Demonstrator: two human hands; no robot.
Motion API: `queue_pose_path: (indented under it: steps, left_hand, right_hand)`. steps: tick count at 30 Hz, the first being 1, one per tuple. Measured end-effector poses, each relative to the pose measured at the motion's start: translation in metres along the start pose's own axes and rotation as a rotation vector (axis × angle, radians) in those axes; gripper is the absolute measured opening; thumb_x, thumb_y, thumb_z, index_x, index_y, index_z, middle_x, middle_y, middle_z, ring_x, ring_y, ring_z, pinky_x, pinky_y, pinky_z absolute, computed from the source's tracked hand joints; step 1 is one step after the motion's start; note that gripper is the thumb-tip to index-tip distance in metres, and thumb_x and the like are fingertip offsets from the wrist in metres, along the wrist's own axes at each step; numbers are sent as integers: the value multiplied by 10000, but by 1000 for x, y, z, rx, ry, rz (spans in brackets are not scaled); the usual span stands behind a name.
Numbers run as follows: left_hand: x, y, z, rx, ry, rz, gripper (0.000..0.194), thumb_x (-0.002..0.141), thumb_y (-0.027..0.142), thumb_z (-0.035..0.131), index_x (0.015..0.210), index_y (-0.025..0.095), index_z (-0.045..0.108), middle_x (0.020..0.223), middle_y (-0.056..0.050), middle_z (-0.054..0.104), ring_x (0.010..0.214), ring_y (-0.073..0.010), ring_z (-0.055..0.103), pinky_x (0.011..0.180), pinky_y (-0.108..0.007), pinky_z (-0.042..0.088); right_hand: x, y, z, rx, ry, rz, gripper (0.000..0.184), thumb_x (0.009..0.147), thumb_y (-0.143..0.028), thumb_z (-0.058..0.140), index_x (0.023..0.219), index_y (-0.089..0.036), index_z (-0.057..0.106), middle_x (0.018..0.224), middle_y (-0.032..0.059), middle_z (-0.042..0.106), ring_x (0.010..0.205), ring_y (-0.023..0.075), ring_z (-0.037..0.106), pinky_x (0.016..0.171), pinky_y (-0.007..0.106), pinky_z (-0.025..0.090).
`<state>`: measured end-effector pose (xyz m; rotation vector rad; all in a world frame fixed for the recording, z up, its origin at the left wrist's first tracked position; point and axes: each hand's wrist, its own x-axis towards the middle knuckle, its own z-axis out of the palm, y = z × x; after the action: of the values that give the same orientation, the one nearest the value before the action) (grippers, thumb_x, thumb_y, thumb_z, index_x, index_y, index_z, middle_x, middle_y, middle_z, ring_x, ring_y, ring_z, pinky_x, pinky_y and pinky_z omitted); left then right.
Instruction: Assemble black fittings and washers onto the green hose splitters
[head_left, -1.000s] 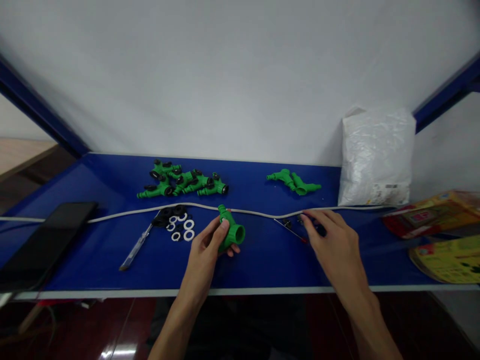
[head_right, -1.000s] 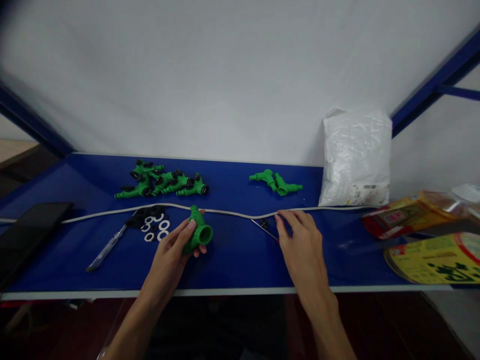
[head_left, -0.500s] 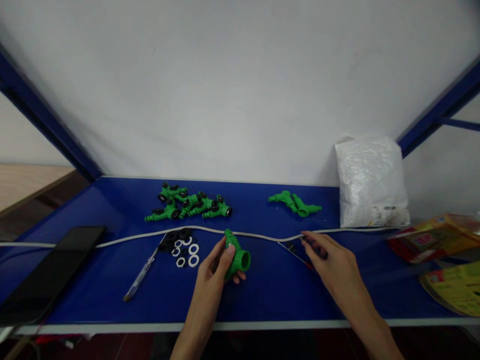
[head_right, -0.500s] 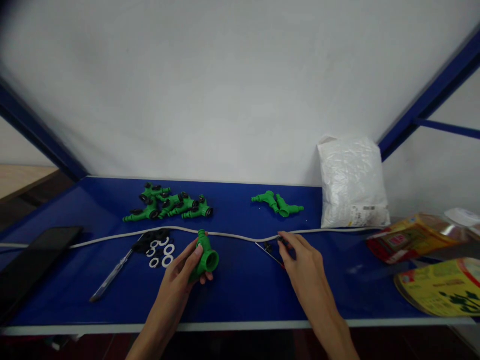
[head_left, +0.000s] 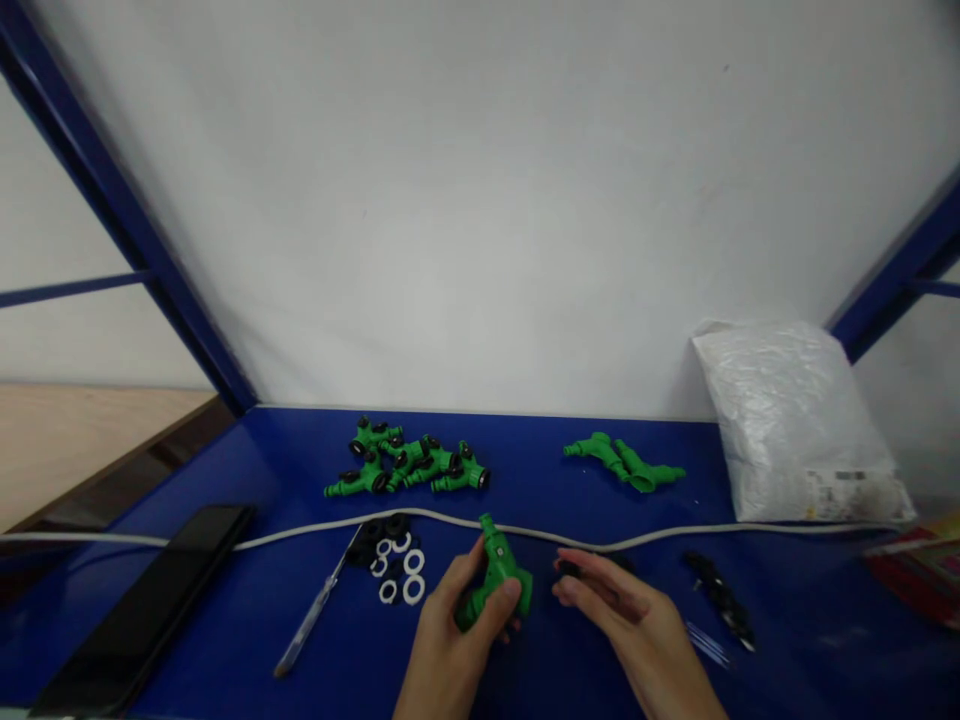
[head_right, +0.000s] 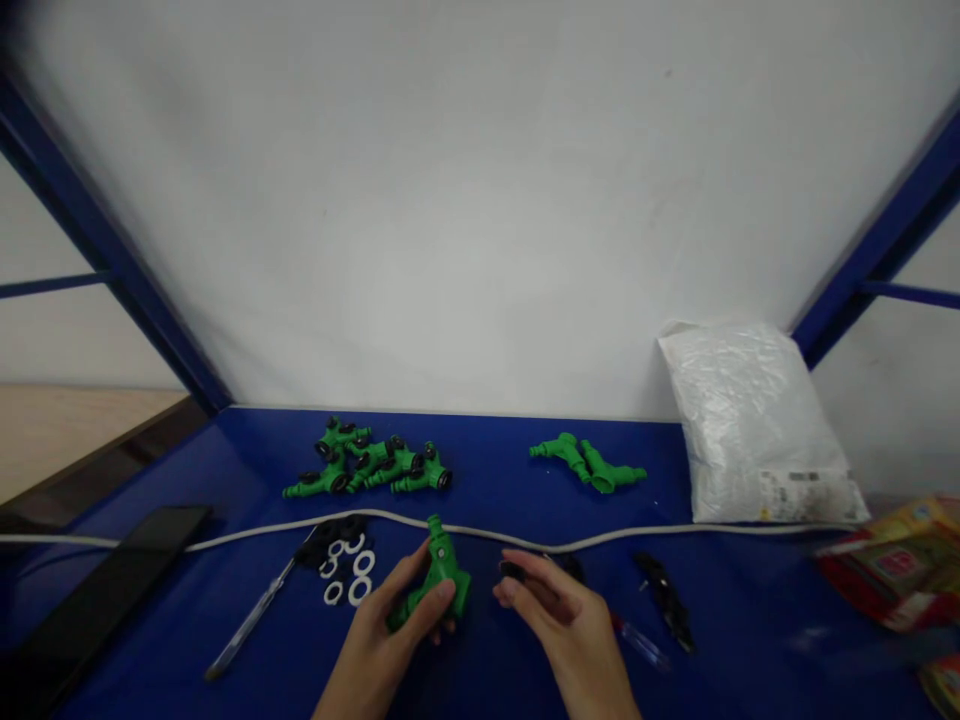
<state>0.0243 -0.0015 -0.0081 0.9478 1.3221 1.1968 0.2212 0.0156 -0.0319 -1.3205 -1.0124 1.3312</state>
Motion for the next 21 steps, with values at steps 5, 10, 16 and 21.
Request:
queue_pose_path:
  steps: [5,10,16,21]
  left_hand:
    - [-5,15,-12,343,-83,-2,448,717,421,781,1110,206,768,1023,-71,774,808,-228,689,736,-307,529]
    - [-4,21,-15,449,-103,0,284,743,346,764,1001,228,763,914,-38,771,804,-225,684,742,-306,512]
    - [-8,11,-17,518,-61,184,231,824,391,728,1011,256,750,1027,-47,734,641,-157,625,627,-278,494]
    - [-19,7,-13,606,-14,200,409,788,491,769,1147,299,735,1245,-69,688,489,-95,540,548,-279,484]
  right_hand:
    - [-7,-7,9,76,-45,-13,432,722,-520,854,1005,-200,789,1034,101,800,912,275,768,872,349,596]
    - [-17,-16,15,165,-96,79,405,731,-476,872,1012,-195,798,1001,95,799,919,250,757,889,334,583]
    - [-23,-20,18,436,-151,188,335,717,-384,906,1005,-233,825,956,71,801,826,182,735,837,285,589]
    - [-25,-22,17,510,-81,269,323,632,-345,957,916,-246,840,1012,66,810,882,190,752,860,273,597]
